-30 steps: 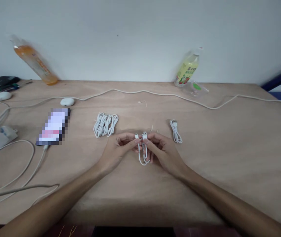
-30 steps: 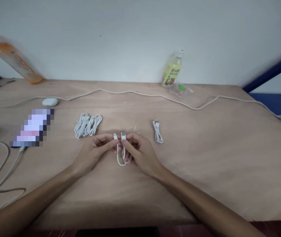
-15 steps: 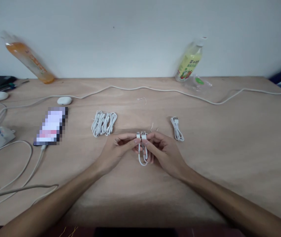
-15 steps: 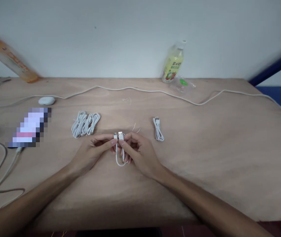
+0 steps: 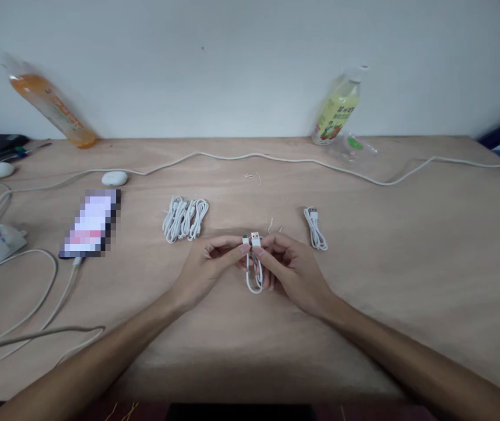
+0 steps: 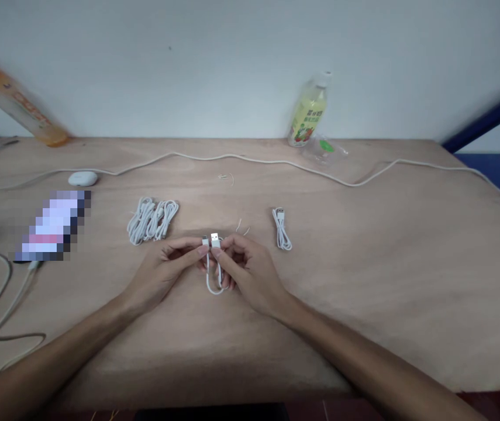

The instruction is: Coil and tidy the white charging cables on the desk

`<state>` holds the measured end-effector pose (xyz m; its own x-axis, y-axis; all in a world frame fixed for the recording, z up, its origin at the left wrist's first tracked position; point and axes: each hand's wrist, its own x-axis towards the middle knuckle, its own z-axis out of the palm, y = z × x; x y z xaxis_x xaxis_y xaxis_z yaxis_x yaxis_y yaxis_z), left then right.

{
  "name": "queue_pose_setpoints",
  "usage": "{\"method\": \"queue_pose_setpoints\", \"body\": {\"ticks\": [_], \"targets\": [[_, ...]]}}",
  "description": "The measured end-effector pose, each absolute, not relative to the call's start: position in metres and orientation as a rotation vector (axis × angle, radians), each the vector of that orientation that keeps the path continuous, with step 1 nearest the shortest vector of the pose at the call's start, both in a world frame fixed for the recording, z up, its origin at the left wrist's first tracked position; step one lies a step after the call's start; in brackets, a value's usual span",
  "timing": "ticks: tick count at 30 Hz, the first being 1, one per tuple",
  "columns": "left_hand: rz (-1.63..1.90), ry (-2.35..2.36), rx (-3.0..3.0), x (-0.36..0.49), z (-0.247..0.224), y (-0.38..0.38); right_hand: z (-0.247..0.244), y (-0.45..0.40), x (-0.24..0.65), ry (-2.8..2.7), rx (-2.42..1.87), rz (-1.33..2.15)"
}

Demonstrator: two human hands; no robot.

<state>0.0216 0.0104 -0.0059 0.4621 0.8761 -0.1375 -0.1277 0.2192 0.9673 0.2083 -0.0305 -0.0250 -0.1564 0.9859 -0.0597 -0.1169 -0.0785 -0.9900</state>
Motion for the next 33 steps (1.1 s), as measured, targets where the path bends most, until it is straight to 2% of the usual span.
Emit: {"method": "queue_pose_setpoints", "body": {"ticks": [33], "targets": [[0.772, 0.839, 1.190, 0.0192, -0.0090, 0.0126, -0.0261, -0.0304, 0.2076, -1.217, -1.103, 1.408]]}}
